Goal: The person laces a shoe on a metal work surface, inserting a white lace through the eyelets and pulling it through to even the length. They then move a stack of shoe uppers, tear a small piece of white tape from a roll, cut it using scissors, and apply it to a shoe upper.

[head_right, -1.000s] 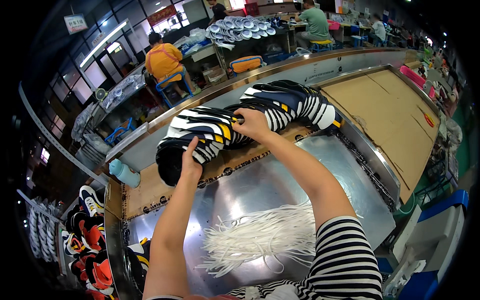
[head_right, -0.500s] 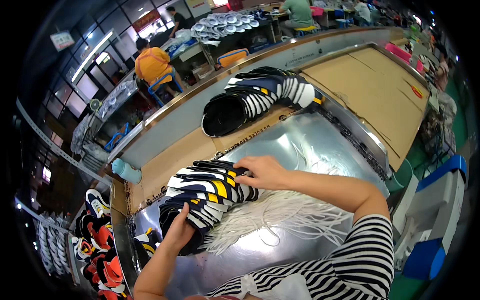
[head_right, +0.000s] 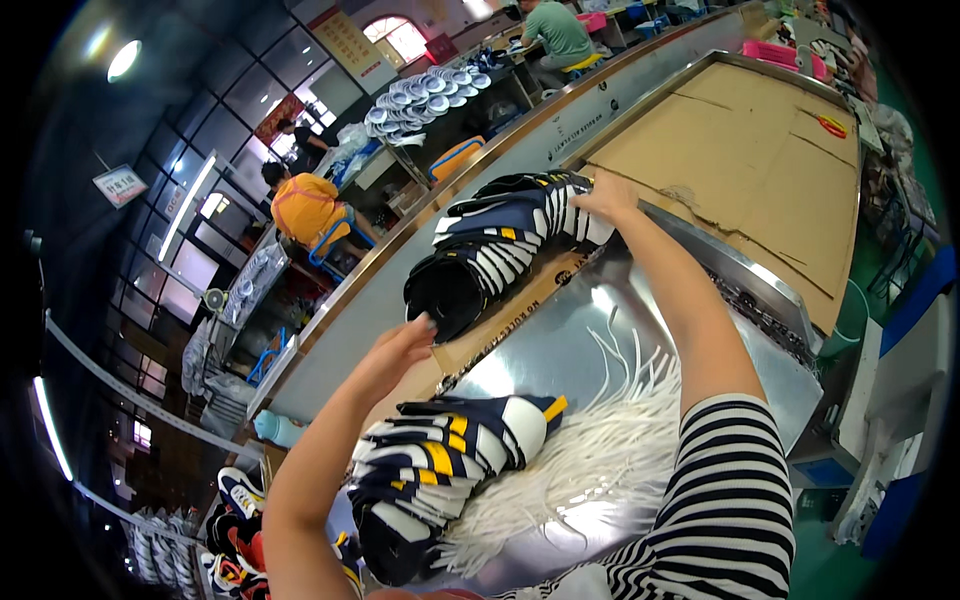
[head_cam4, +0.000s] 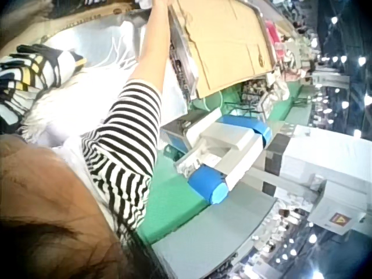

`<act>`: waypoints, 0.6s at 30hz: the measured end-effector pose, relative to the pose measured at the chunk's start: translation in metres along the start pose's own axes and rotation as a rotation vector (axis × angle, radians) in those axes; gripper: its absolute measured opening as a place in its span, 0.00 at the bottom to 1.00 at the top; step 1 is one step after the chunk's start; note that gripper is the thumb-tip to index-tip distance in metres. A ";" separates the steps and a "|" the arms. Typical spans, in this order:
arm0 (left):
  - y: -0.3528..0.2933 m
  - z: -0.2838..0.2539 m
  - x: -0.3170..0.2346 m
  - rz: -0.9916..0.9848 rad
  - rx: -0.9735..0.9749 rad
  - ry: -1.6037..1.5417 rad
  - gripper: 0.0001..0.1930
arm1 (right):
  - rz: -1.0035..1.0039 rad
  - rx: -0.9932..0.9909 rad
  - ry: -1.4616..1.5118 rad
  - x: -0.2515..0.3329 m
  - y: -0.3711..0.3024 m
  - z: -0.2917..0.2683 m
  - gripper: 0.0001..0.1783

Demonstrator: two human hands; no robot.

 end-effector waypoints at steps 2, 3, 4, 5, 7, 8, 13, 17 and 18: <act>0.068 0.009 0.016 -0.106 -0.141 0.068 0.40 | -0.012 0.237 0.099 0.020 -0.002 -0.001 0.42; 0.115 0.005 0.031 -0.068 -0.161 0.007 0.42 | -0.048 0.279 0.121 0.023 0.006 0.005 0.39; 0.149 0.000 0.064 -0.050 -0.188 -0.076 0.44 | -0.087 0.346 0.126 0.025 0.006 0.021 0.37; 0.175 0.012 0.076 0.021 -0.170 -0.190 0.46 | -0.104 0.355 0.122 0.013 0.015 0.029 0.37; 0.205 0.037 0.079 0.207 -0.417 -0.303 0.50 | -0.120 0.355 0.208 0.004 0.021 0.026 0.38; 0.212 0.046 0.086 0.205 -0.417 -0.291 0.50 | -0.101 0.332 0.187 0.006 0.014 0.028 0.37; 0.177 0.037 0.076 0.191 -0.435 -0.242 0.35 | -0.142 0.215 0.152 0.024 -0.025 -0.009 0.31; 0.054 0.043 0.050 0.080 -0.338 -0.300 0.22 | -0.317 0.289 0.232 0.025 -0.091 -0.038 0.31; 0.029 0.039 0.056 0.000 -0.293 -0.268 0.20 | -0.316 0.348 0.262 0.029 -0.108 -0.041 0.29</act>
Point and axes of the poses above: each hand's wrist, its own y-axis towards the middle knuckle, its own z-axis out of the palm, x = y × z, the point moved 2 cm from there along y, towards the middle knuckle, and after that the axes turned 7 degrees about z, right-handed, at the moved point
